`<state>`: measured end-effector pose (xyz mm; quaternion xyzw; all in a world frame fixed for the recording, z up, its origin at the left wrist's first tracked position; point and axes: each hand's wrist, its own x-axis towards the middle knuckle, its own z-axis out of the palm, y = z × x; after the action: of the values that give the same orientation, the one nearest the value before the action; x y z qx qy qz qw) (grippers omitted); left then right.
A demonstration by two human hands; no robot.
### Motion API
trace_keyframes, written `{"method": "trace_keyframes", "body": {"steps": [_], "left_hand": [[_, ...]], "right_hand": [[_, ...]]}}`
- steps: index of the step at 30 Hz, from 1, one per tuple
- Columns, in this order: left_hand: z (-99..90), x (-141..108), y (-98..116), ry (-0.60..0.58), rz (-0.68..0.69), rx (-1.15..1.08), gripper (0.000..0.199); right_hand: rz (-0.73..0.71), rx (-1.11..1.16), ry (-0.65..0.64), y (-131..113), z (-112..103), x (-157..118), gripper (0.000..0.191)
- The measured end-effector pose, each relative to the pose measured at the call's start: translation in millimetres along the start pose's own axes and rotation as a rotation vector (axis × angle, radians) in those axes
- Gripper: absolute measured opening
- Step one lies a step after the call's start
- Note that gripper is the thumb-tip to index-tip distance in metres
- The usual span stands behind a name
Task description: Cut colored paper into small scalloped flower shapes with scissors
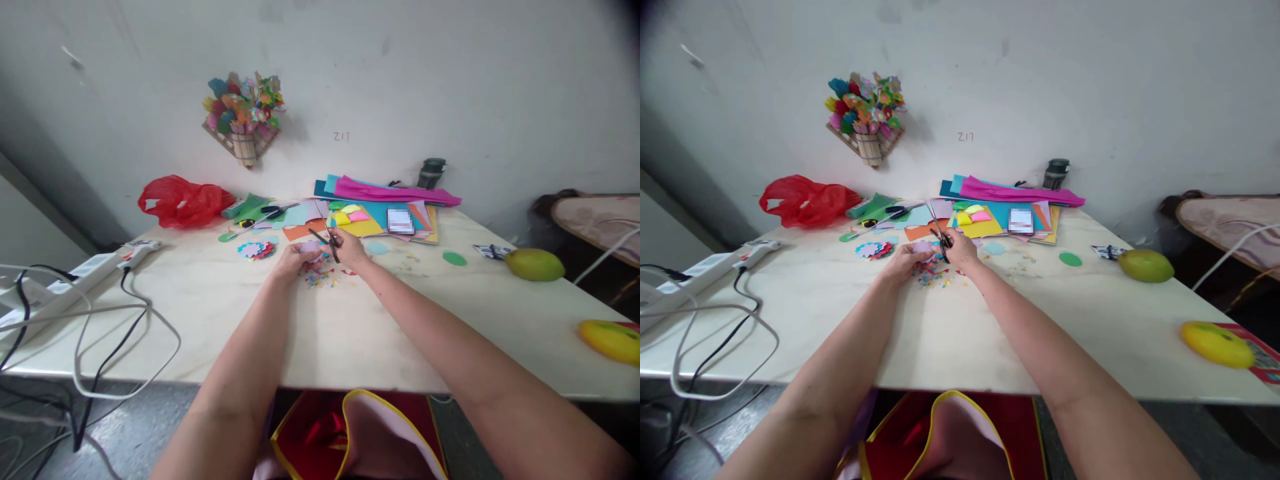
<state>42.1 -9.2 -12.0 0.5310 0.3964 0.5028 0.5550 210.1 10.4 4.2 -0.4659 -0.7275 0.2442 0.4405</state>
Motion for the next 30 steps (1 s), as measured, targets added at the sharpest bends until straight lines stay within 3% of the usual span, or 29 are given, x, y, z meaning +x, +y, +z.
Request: {"method": "trace_keyframes", "body": {"steps": [4,10,21,30], "left_hand": [[-1.0,1.6,-1.8,-0.016,0.029,-0.083,0.037],[-0.7,2.0,-0.5,0.023,0.044,-0.091,0.038],[-0.6,-1.0,2.6,0.031,0.067,-0.102,0.039],[1.9,-3.0,6.0,0.024,0.039,-0.146,0.039]], "right_hand": [[-0.075,-0.291,0.054,5.2,-0.7,-7.1,0.028],[-0.142,-0.409,-0.01,7.4,-6.9,-5.7,0.033],[-0.16,-0.401,-0.194,14.6,-22.0,-5.2,0.035],[-0.196,-0.461,-0.193,10.9,-23.9,-7.3,0.041]]}}
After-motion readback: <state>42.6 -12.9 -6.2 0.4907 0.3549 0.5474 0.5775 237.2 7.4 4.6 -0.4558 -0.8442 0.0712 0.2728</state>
